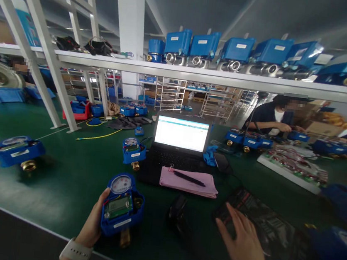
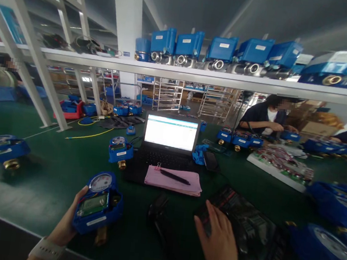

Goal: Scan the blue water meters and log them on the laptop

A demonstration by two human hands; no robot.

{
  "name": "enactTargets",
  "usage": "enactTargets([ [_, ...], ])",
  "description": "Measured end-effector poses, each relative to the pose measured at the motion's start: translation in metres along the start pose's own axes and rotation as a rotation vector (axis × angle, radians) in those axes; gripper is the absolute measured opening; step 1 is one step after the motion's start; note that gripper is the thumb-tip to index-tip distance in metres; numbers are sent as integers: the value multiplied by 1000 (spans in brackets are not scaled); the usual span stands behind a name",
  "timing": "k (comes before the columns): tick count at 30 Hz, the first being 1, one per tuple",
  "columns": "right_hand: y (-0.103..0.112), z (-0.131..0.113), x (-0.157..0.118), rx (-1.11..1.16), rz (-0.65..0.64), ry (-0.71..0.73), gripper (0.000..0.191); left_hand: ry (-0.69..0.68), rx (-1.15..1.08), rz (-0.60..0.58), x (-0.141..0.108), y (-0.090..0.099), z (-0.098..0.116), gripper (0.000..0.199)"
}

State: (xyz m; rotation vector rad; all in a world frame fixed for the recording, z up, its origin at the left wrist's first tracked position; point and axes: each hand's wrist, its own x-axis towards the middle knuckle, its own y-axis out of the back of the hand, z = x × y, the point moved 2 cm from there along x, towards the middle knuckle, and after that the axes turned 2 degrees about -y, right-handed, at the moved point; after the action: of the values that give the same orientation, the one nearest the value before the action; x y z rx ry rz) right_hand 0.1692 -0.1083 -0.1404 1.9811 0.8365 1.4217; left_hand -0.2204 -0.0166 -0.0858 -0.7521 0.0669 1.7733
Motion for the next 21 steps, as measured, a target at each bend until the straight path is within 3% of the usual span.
enactTargets([
  [4,5,70,5,-106,26,62,59,10,2,54,6,6,-4,41],
  [7,1,93,-3,-122,-8,58,56,10,2,81,16,16,-11,50],
  [11,-5,104,-11,-126,-29,25,49,-40,32,163,28,29,-17,72],
  [19,-9,111,-16,-147,-22,-19,50,9,33,157,33,33,-20,70],
  [21,-8,111,-16,-150,-27,-2,48,20,7,108,32,32,-21,71],
])
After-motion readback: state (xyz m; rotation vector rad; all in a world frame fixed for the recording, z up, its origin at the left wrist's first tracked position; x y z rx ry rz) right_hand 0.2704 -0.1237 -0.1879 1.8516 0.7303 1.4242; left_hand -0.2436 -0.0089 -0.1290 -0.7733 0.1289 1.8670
